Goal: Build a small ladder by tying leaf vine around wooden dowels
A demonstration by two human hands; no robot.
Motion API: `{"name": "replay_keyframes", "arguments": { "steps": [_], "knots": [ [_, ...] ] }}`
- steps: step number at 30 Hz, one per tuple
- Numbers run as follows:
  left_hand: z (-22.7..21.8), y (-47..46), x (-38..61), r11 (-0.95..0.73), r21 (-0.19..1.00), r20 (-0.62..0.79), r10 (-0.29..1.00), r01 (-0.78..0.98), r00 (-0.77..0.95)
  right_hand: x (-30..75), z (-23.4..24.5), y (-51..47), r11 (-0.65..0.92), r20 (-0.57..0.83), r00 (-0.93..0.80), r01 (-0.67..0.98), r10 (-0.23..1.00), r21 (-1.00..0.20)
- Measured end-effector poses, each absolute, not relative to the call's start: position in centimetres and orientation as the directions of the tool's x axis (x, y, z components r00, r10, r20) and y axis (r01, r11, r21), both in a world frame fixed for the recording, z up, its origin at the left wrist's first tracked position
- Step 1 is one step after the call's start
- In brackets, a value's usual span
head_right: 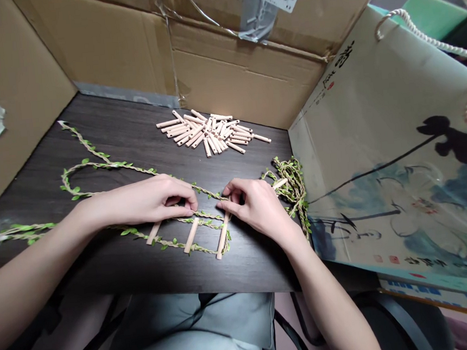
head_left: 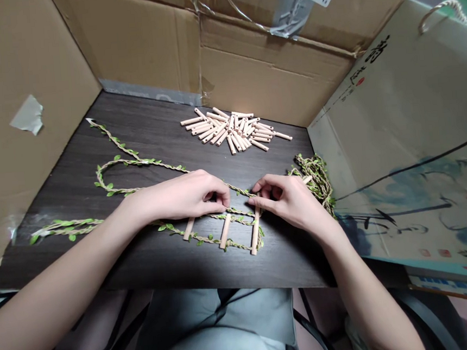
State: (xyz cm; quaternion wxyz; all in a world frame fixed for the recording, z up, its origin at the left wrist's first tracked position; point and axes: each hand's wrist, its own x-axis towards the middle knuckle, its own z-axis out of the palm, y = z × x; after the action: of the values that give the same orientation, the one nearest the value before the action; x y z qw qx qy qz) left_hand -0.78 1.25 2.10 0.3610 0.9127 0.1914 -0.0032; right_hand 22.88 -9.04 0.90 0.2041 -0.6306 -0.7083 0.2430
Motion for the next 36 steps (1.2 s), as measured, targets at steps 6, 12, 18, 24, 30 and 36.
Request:
{"name": "replay_keyframes", "arguments": {
  "steps": [6, 12, 18, 24, 30, 36],
  "knots": [
    [2.0, 1.1, -0.9, -0.657, 0.667, -0.131, 0.359, 0.35, 0.924, 20.6, -0.4, -9.5, 0.364, 0.17, -0.328, 0.739, 0.929, -0.567],
    [2.0, 1.2, -1.1, -0.632, 0.7, -0.099, 0.375, 0.333, 0.922, 19.9, -1.5, -9.6, 0.328, 0.125, -0.321, 0.721, 0.939, -0.61],
    [1.9, 1.2, -1.0, -0.65, 0.674, -0.114, 0.377, 0.35, 0.919, 20.3, -1.0, -9.6, 0.312, 0.061, -0.34, 0.758, 0.938, -0.572],
    [2.1, 1.0, -1.0, -0.702, 0.612, -0.109, 0.38, 0.363, 0.918, 20.5, -1.0, -9.7, 0.306, 0.054, -0.336, 0.764, 0.94, -0.568],
    [2.1, 0.6, -1.0, -0.737, 0.555, -0.101, 0.4, 0.385, 0.911, 20.5, -0.5, -9.8, 0.305, 0.047, -0.339, 0.768, 0.94, -0.564],
    [1.4, 0.6, -0.8, -0.751, 0.554, -0.084, 0.379, 0.359, 0.922, 20.3, -0.5, -9.8, 0.309, 0.048, -0.341, 0.774, 0.939, -0.553]
  ]
}}
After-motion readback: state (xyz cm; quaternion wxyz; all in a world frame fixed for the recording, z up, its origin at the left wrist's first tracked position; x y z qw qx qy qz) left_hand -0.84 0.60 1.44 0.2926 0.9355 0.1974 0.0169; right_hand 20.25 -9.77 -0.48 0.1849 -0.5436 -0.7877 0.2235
